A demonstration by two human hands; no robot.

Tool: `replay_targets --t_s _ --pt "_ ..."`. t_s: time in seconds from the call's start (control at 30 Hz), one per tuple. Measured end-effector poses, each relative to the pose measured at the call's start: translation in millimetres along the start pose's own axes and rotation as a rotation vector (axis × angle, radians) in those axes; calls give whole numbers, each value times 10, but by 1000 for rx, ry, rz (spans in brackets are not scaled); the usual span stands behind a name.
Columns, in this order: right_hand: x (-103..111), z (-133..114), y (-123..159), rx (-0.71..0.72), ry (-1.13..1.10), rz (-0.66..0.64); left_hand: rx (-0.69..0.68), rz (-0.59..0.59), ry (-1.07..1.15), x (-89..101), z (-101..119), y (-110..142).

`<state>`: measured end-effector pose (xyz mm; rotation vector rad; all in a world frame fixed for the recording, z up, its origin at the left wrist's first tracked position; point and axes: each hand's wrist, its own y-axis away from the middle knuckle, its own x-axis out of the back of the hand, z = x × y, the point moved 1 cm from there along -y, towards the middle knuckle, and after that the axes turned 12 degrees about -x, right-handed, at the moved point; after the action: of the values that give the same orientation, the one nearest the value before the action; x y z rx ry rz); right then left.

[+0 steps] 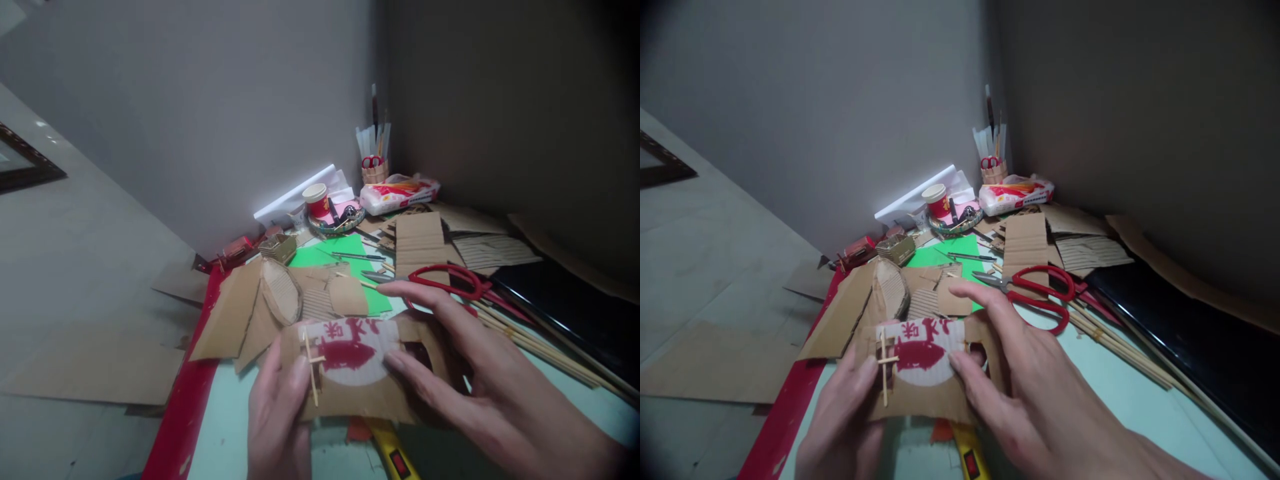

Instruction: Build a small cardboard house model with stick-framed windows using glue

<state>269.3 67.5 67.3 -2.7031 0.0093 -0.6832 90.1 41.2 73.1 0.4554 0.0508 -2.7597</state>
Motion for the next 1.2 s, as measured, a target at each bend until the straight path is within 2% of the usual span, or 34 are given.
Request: replay_targets --t_s 0.23,0.47,0.63,0.77,0.93,1.2 --pt "-20 8 13 -19 -18 -13 20 14 -39 197 -55 -35" --pt "-21 0 29 -75 -13 -26 50 -20 183 37 0 8" --pt "-39 0 15 -81 -39 -73 18 30 99 86 -16 5" --pt "-48 25 40 -87 -88 -78 58 77 129 115 -39 -16" --pt "-56 18 49 -89 -62 -63 43 44 86 101 -57 -48" --pt "-69 6 58 -90 -64 -65 41 67 103 85 -54 -41"
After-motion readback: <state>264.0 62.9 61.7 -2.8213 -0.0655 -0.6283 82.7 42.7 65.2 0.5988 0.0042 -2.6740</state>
